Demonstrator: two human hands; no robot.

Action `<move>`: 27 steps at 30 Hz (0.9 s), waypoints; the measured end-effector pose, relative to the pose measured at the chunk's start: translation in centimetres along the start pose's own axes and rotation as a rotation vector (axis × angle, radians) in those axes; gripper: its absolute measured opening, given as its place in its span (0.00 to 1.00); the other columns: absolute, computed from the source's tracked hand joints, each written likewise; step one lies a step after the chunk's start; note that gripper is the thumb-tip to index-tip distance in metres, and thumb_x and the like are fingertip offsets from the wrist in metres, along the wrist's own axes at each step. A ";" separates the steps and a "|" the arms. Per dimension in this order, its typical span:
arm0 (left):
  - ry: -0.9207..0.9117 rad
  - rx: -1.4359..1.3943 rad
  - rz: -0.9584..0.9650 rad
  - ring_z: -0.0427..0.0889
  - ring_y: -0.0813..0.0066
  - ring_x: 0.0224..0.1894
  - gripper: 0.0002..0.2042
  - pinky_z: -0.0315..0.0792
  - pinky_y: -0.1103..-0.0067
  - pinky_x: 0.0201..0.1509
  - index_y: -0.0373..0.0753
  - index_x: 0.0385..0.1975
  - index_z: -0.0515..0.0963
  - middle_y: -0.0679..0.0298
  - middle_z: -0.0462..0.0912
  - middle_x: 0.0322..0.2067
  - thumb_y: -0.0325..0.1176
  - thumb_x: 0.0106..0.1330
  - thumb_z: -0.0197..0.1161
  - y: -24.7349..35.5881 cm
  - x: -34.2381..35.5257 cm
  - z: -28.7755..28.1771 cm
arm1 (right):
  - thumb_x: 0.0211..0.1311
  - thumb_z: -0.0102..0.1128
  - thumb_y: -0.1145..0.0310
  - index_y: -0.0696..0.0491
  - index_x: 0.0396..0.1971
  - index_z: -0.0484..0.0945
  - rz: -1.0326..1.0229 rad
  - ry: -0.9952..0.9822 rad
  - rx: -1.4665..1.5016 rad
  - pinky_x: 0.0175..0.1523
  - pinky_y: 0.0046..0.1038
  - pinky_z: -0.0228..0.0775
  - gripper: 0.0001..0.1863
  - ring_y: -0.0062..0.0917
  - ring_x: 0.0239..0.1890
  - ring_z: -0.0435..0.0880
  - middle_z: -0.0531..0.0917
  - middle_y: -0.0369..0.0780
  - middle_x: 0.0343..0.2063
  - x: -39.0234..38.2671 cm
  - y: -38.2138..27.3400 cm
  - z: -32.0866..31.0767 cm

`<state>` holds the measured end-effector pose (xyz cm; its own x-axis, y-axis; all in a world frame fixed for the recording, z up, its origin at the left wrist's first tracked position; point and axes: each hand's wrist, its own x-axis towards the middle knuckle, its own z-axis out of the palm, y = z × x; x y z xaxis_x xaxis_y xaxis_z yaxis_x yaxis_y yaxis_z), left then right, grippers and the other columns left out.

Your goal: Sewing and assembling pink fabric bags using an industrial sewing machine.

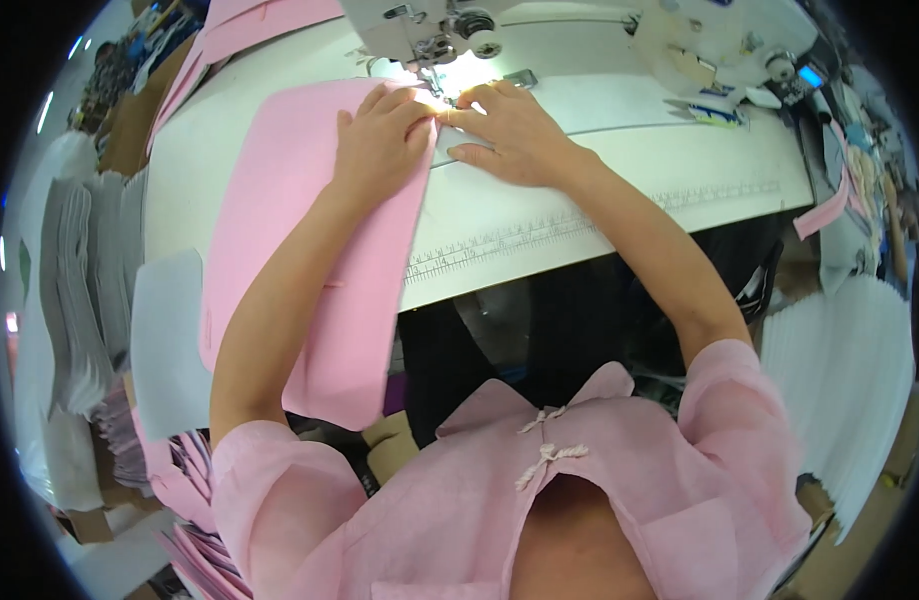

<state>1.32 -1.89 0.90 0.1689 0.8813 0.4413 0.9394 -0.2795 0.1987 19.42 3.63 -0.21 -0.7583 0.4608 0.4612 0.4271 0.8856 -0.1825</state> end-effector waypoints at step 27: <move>0.298 0.127 -0.905 0.58 0.51 0.58 0.32 0.58 0.61 0.56 0.37 0.54 0.60 0.45 0.61 0.53 0.47 0.51 0.59 -4.1 -12.7 -8.9 | 0.59 0.49 0.68 0.62 0.38 0.73 0.497 -0.243 0.952 0.38 0.23 0.70 0.13 0.23 0.33 0.78 0.79 0.41 0.34 -11.7 -5.5 -7.4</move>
<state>-7.38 -15.30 2.31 -0.7023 0.6051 0.3750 0.7049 0.5177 0.4848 29.57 -7.12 1.78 -0.7283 0.6851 -0.0134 0.2364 0.2328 -0.9434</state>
